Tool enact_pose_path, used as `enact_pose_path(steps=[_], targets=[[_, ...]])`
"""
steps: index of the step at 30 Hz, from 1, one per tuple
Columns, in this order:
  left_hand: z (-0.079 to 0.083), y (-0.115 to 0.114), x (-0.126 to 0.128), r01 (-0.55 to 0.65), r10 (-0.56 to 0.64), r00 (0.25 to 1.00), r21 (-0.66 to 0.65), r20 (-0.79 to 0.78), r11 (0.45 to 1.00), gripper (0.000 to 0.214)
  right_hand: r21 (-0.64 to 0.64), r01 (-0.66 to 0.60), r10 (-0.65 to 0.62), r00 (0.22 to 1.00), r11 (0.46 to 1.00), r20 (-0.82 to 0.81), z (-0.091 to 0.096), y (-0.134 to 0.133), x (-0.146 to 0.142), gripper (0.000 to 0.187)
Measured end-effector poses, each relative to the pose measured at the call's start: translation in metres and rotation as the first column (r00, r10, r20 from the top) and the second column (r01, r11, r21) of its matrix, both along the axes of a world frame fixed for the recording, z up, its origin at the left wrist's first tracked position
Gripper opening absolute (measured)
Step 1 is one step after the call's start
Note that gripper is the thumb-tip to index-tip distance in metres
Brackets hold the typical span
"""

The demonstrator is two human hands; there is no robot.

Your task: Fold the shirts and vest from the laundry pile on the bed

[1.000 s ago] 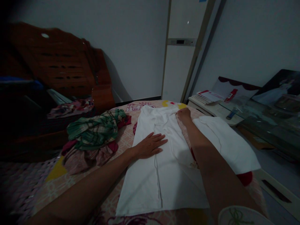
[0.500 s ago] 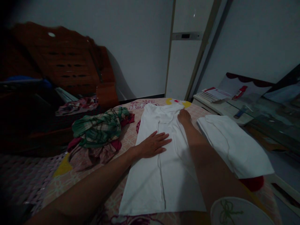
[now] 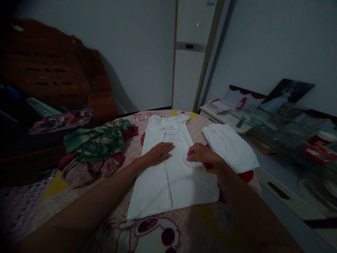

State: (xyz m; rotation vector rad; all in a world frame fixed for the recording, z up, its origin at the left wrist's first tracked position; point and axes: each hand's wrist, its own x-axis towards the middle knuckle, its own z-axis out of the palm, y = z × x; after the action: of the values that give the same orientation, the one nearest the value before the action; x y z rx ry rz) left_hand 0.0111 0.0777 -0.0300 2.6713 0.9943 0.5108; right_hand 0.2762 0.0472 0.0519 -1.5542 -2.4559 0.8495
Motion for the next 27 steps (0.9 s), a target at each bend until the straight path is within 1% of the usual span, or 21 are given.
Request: enact_pose_path(steps=[2,4,6,8,11,13,14,15,16,17,18,20,23,25,27], targets=[[-0.001,0.002,0.000,0.000,0.001,0.999,-0.008,0.037,1.000,0.053,-0.014,0.033,-0.032,0.999,0.999,0.040,-0.001,-0.020,0.005,0.022],[0.001,0.008,0.002,-0.021,0.024,0.996,-0.046,0.082,0.999,0.057,-0.057,0.072,-0.068,0.995,0.996,0.068,-0.002,-0.032,0.010,0.023],[0.005,0.019,0.007,-0.068,0.093,0.982,-0.153,0.163,0.986,0.062,-0.095,0.073,-0.067,0.996,0.993,0.064,-0.003,-0.039,0.015,0.021],[0.011,0.033,0.017,-0.133,0.217,0.938,-0.299,0.272,0.945,0.065,-0.111,0.070,-0.064,0.997,0.991,0.052,-0.003,-0.044,0.020,0.019],[0.015,0.053,0.036,-0.186,0.412,0.814,-0.488,0.410,0.853,0.066,-0.130,0.063,-0.058,0.997,0.989,0.048,-0.002,-0.052,0.024,0.018],[0.014,0.062,0.050,-0.194,0.551,0.688,-0.613,0.472,0.766,0.066,-0.124,0.062,-0.053,0.996,0.990,0.078,-0.002,-0.057,0.026,0.022],[0.013,0.065,0.055,-0.193,0.622,0.612,-0.671,0.488,0.716,0.067,-0.108,0.068,-0.057,0.993,0.992,0.100,-0.002,-0.060,0.026,0.023],[0.012,0.067,0.060,-0.194,0.679,0.543,-0.712,0.495,0.675,0.067,-0.088,0.077,-0.066,0.991,0.993,0.115,-0.003,-0.061,0.027,0.023],[0.011,0.068,0.064,-0.202,0.713,0.495,-0.732,0.496,0.650,0.067,-0.073,0.085,-0.076,0.990,0.994,0.117,-0.004,-0.063,0.029,0.022],[0.011,0.069,0.067,-0.210,0.731,0.467,-0.741,0.498,0.638,0.066,-0.063,0.088,-0.082,0.992,0.994,0.100,-0.006,-0.064,0.031,0.019],[0.011,0.070,0.068,-0.210,0.737,0.458,-0.746,0.497,0.633,0.064,-0.059,0.088,-0.084,0.994,0.994,0.063,-0.007,-0.064,0.033,0.016],[0.013,0.071,0.069,-0.193,0.742,0.462,-0.761,0.486,0.619,0.056,-0.079,0.075,-0.080,0.995,0.994,-0.064,-0.009,-0.063,0.040,0.014],[0.018,0.073,0.069,-0.163,0.743,0.469,-0.780,0.477,0.604,0.046,-0.117,0.070,-0.099,0.959,0.991,-0.265,-0.008,-0.063,0.047,0.021],[0.021,0.074,0.070,-0.148,0.739,0.463,-0.780,0.489,0.608,0.043,-0.166,0.103,-0.155,0.926,0.981,-0.344,-0.006,-0.066,0.046,0.025],[0.023,0.074,0.070,-0.140,0.730,0.451,-0.768,0.513,0.625,0.042,-0.240,0.133,-0.217,0.903,0.962,-0.370,-0.005,-0.071,0.038,0.026]])
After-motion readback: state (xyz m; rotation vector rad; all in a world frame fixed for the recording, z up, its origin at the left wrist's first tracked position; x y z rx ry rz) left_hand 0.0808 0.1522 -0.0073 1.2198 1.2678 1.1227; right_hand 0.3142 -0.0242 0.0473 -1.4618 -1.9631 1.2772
